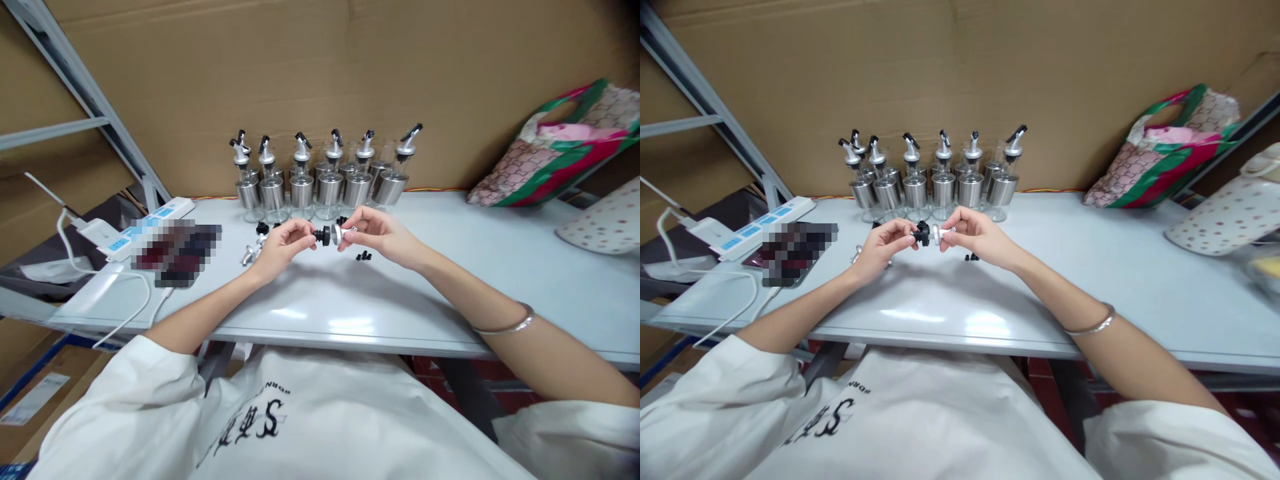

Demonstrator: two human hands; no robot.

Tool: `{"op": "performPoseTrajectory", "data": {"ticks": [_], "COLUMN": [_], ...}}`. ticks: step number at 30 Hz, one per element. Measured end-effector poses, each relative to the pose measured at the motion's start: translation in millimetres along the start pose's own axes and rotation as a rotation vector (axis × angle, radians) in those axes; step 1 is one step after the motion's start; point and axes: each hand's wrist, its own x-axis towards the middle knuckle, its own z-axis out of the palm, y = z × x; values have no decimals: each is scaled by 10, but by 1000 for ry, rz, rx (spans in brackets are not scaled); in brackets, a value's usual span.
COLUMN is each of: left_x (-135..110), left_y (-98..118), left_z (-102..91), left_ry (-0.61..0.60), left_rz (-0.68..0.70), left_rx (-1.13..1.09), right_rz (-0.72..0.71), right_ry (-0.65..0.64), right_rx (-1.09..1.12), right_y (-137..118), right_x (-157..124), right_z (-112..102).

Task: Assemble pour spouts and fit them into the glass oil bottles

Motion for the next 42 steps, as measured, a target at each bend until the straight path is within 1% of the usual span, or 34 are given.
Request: {"op": "performPoseTrajectory", "data": {"ticks": [3,6,11,14,17,21,25,34,39,42], "left_x": [-13,-27,-45,-49,-50,-57,-71,-64,-69,-75], "left_y": [7,21,8,-19,-34,-42,-60,-67,-73,-77], "left_z": [20,37,44,38,31,32,39,33,45,52], "left_ry": [0,-25,-93,-112,-117,-113,-107,-104,-112,-124], "left_rz": [-1,-8,-37,-53,-63,-52,-69,-84,-100,-92], "left_rx": [-19,-48,-41,-14,7,3,-7,-31,-57,-47], "right_rz": [-10,-15,-38,-44,-43,-11,17,-22,-31,-19], "right_ry": [2,-15,-46,-82,-114,-122,-126,-144,-110,-112], "right_rx": [24,47,16,-14,-33,-27,-15,-17,-54,-60], "right_y": [1,1,8,14,17,6,-7,-8,4,-19], "right_x": [-3,2,9,8,10,9,0,1,1,-9], "right_z": [12,11,-26,-45,-52,-48,-40,-44,-21,-10]}}
